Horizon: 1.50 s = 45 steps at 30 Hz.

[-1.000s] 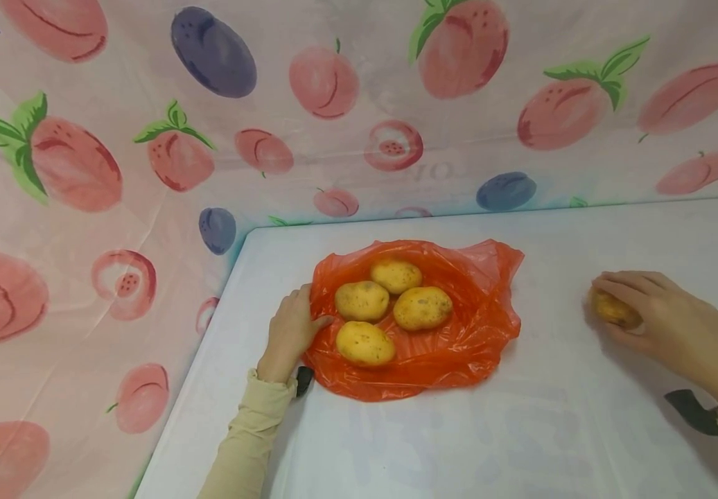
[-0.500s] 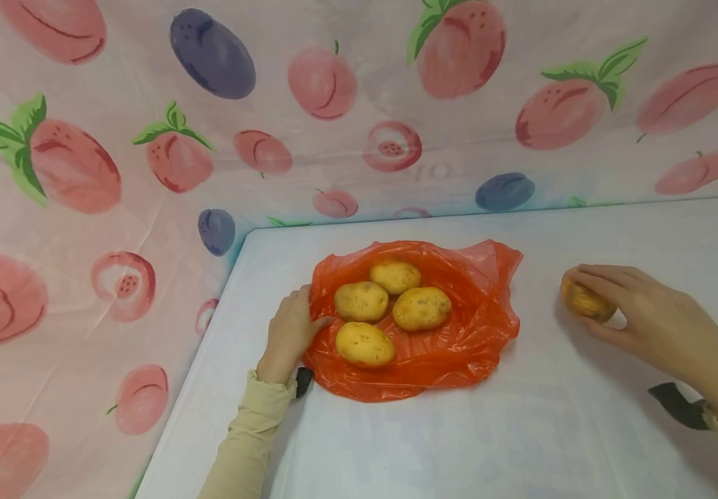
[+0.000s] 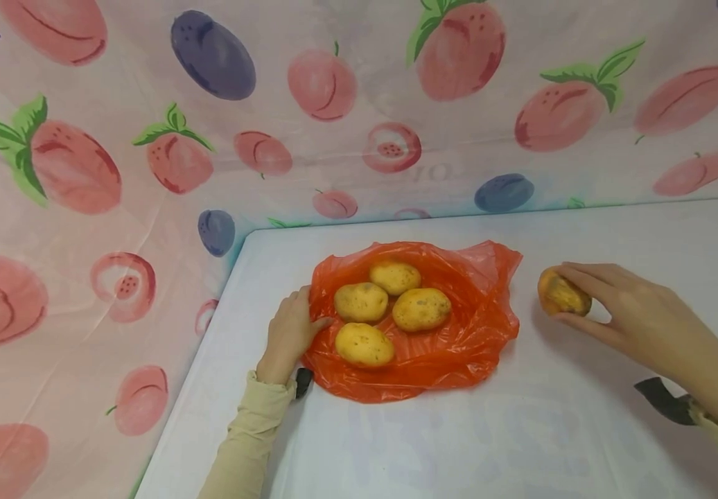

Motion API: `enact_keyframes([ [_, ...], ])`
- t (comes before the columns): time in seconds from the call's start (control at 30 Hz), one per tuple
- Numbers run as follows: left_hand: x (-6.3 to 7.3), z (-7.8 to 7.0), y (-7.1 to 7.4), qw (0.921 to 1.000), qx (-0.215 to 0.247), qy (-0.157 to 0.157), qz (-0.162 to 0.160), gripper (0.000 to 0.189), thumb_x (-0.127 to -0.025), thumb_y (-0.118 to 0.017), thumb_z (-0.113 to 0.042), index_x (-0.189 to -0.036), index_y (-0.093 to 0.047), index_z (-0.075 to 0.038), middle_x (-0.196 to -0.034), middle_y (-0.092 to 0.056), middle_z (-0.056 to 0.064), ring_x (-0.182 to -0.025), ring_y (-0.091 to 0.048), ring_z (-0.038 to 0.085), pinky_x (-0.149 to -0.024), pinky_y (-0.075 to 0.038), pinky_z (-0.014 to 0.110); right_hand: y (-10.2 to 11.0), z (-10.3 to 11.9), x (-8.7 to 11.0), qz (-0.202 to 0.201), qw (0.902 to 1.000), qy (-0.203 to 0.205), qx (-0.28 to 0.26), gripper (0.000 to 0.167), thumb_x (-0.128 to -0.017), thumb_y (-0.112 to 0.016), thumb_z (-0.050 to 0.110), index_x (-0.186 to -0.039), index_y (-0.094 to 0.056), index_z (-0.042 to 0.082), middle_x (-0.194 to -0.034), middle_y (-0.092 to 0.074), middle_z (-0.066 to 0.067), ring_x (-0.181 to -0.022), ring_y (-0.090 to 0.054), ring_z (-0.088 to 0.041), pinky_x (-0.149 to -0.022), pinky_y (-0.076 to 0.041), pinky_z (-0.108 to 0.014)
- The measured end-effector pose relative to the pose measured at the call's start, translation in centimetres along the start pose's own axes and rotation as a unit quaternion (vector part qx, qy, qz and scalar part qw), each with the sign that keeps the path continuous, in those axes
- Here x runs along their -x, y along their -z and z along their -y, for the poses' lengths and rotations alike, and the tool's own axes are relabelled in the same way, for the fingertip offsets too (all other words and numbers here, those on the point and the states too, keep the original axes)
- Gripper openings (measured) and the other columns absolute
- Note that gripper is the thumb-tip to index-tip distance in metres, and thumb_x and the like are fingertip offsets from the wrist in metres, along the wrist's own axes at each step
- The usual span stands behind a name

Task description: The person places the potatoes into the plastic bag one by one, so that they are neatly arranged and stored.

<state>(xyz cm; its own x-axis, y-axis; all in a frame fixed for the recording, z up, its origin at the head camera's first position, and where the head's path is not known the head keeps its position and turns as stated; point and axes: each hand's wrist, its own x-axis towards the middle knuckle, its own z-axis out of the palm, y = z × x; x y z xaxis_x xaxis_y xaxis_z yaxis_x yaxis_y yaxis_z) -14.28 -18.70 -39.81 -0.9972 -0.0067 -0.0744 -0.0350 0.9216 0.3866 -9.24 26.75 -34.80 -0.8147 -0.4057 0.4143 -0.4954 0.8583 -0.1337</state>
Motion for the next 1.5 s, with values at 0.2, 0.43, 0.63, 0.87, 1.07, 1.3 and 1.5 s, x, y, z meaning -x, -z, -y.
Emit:
enact_keyframes([
  [0.2,-0.1,-0.1,0.1,1.0,0.002,0.005,0.004,0.071,-0.085,-0.079,-0.03,-0.142,-0.045,-0.004,-0.126,-0.059,0.016,-0.111,-0.054,0.033,-0.093,-0.053,0.052,0.1,0.9,-1.0,-0.032,0.9982,0.043,-0.027,0.074,-0.081,-0.073,0.057,-0.131,-0.061,0.004,-0.12,-0.064,-0.018,-0.108,-0.062,-0.035,-0.08,-0.055,-0.056],
  [0.43,-0.1,-0.2,0.2,0.9999,0.003,0.007,0.007,0.072,-0.085,-0.079,-0.03,-0.142,-0.044,-0.004,-0.128,-0.059,0.016,-0.113,-0.053,0.034,-0.095,-0.052,0.053,0.5,2.0,-2.3,-0.057,0.9951,0.07,-0.041,0.086,-0.09,-0.032,0.076,-0.131,-0.062,0.006,-0.119,-0.065,-0.014,-0.107,-0.062,-0.031,-0.079,-0.056,-0.052],
  [0.63,-0.1,-0.1,0.1,0.9999,0.007,0.008,0.005,0.072,-0.085,-0.08,-0.03,-0.142,-0.044,-0.004,-0.128,-0.059,0.016,-0.114,-0.053,0.034,-0.096,-0.052,0.053,0.8,3.1,-3.6,-0.063,0.9934,0.081,-0.051,0.085,-0.091,-0.034,0.075,-0.129,-0.062,0.005,-0.118,-0.066,-0.014,-0.107,-0.063,-0.031,-0.08,-0.056,-0.052],
  [0.87,0.0,-0.1,0.2,1.0,0.004,0.003,0.002,0.071,-0.085,-0.08,-0.031,-0.141,-0.046,-0.004,-0.126,-0.06,0.016,-0.112,-0.054,0.034,-0.094,-0.052,0.054,1.6,4.2,-5.2,-0.081,0.9911,0.093,-0.051,0.084,-0.092,-0.037,0.075,-0.128,-0.062,0.003,-0.119,-0.065,-0.016,-0.108,-0.062,-0.031,-0.081,-0.057,-0.052],
  [1.07,0.0,-0.2,0.2,1.0,0.003,0.003,0.003,0.07,-0.085,-0.079,-0.03,-0.141,-0.045,-0.004,-0.126,-0.06,0.016,-0.112,-0.054,0.034,-0.093,-0.053,0.053,2.0,5.0,-5.9,-0.073,0.991,0.092,-0.065,0.081,-0.09,-0.042,0.074,-0.13,-0.062,0.006,-0.121,-0.065,-0.014,-0.111,-0.061,-0.031,-0.083,-0.056,-0.054],
  [1.3,0.0,-0.2,0.1,1.0,0.003,0.004,0.004,0.071,-0.085,-0.08,-0.03,-0.141,-0.045,-0.004,-0.126,-0.06,0.016,-0.111,-0.055,0.034,-0.093,-0.053,0.053,1.6,5.9,-6.7,-0.075,0.9875,0.109,-0.086,0.076,-0.092,-0.041,0.07,-0.13,-0.062,0.008,-0.121,-0.065,-0.014,-0.111,-0.062,-0.031,-0.084,-0.056,-0.054],
  [1.5,0.0,-0.2,0.1,1.0,0.002,0.005,0.005,0.07,-0.085,-0.079,-0.03,-0.141,-0.045,-0.004,-0.126,-0.06,0.016,-0.112,-0.054,0.033,-0.093,-0.053,0.053,1.4,6.5,-7.2,-0.057,0.987,0.106,-0.106,0.064,-0.086,-0.071,0.051,-0.133,-0.06,0.01,-0.123,-0.064,-0.011,-0.107,-0.064,-0.029,-0.083,-0.058,-0.049],
])
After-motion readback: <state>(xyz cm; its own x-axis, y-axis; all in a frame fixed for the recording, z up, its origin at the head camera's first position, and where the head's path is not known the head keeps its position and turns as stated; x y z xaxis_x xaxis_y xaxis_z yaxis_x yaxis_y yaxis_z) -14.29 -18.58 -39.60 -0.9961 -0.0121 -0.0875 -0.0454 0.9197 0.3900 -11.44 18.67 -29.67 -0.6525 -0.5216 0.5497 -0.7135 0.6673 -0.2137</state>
